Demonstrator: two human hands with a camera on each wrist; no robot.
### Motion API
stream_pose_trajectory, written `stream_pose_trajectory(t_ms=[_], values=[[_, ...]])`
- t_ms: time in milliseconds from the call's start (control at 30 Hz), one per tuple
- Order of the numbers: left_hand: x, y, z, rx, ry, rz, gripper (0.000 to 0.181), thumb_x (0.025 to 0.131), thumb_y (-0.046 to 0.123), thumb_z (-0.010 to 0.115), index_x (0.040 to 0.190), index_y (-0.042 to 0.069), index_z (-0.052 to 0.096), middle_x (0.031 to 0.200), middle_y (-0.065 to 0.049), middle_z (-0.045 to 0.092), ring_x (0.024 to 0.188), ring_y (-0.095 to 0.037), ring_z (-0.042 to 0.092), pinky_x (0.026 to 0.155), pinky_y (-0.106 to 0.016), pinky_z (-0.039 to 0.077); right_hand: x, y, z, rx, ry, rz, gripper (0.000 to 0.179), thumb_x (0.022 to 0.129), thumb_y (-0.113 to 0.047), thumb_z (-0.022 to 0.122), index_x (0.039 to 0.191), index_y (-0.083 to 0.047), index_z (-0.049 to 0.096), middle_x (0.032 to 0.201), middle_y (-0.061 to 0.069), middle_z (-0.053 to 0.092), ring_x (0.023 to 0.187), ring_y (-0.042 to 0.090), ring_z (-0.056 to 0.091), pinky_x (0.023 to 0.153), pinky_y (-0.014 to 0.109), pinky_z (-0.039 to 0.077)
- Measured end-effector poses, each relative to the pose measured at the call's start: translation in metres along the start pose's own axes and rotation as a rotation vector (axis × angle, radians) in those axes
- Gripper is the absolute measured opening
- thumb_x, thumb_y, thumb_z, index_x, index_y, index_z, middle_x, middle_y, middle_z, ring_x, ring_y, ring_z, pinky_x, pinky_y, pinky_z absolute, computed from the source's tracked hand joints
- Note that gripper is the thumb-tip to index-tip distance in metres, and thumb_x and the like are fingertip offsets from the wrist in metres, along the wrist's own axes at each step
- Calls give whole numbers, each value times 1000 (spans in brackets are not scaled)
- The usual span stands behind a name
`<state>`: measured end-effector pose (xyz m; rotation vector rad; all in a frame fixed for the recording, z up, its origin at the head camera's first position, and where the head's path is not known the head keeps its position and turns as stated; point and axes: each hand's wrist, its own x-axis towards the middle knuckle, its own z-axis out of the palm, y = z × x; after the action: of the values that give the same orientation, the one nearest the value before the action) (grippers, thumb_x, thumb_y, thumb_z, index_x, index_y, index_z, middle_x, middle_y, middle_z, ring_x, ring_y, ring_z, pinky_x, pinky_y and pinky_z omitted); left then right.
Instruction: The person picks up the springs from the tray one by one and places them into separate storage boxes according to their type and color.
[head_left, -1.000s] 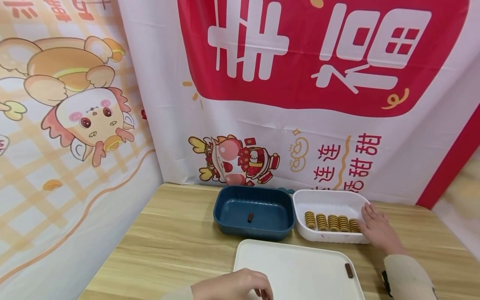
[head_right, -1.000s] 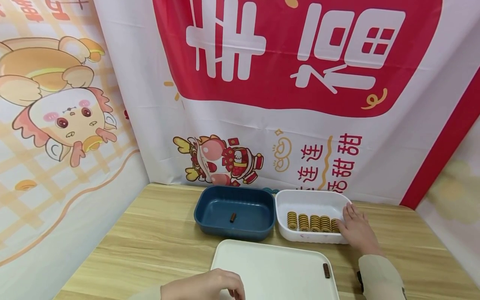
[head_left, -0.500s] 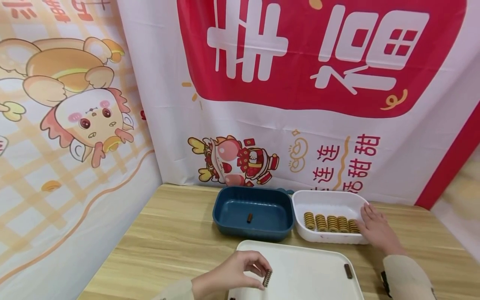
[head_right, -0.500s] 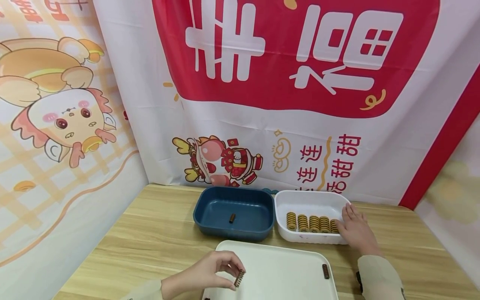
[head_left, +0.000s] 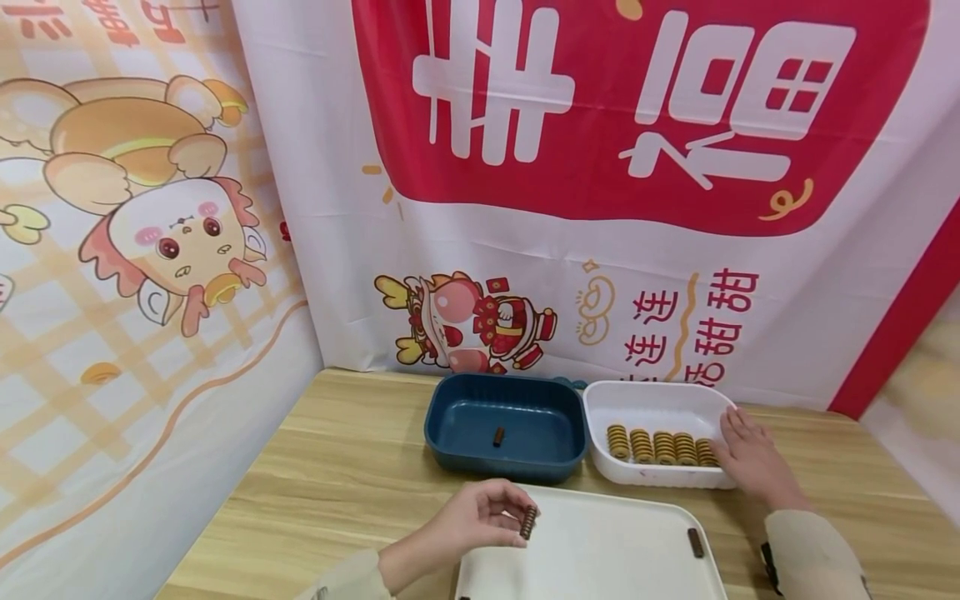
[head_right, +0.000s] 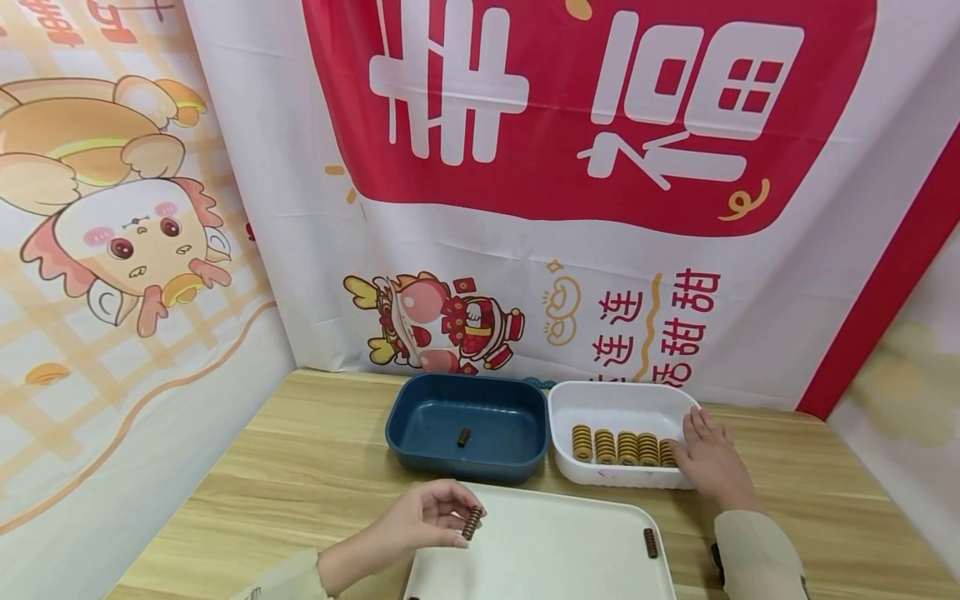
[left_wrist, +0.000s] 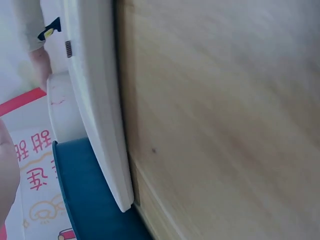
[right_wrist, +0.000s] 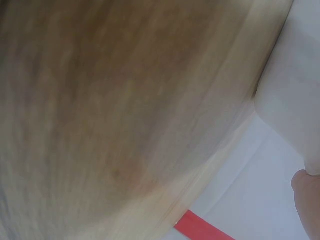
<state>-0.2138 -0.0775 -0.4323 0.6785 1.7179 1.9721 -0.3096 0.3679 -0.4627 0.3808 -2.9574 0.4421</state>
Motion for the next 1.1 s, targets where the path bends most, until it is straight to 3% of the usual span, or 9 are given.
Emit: stream_pose_trajectory(t_ms=[200,500,867,1100], values=[[2,8,1,-60,76,-48,35,81,-10,68,114,-15,56,105,-11,66,91,-16,62,83,-28,52,0,1,1,-6,-7,6,65,102,-30,40,135,24,26,143,41,19,137,51,11,106,65,8],[2,11,1,-73,84,-38,37,81,-10,68,114,-17,54,103,-10,66,90,-15,61,80,-26,53,0,-1,-1,-8,-13,16,66,101,-31,40,135,24,25,143,41,19,137,51,11,106,65,8],[14,20,-14,95,218,-22,31,83,-2,70,112,-8,61,102,-10,67,90,-17,62,80,-26,53,0,0,0,-1,5,1,64,101,-29,40,135,24,26,143,41,20,137,50,11,105,66,8],[33,24,-40,389,302,58,30,80,0,74,108,-4,64,98,-10,66,87,-20,64,77,-25,54,0,1,0,2,9,-4,64,102,-29,38,134,25,26,143,41,19,137,51,11,105,66,8]])
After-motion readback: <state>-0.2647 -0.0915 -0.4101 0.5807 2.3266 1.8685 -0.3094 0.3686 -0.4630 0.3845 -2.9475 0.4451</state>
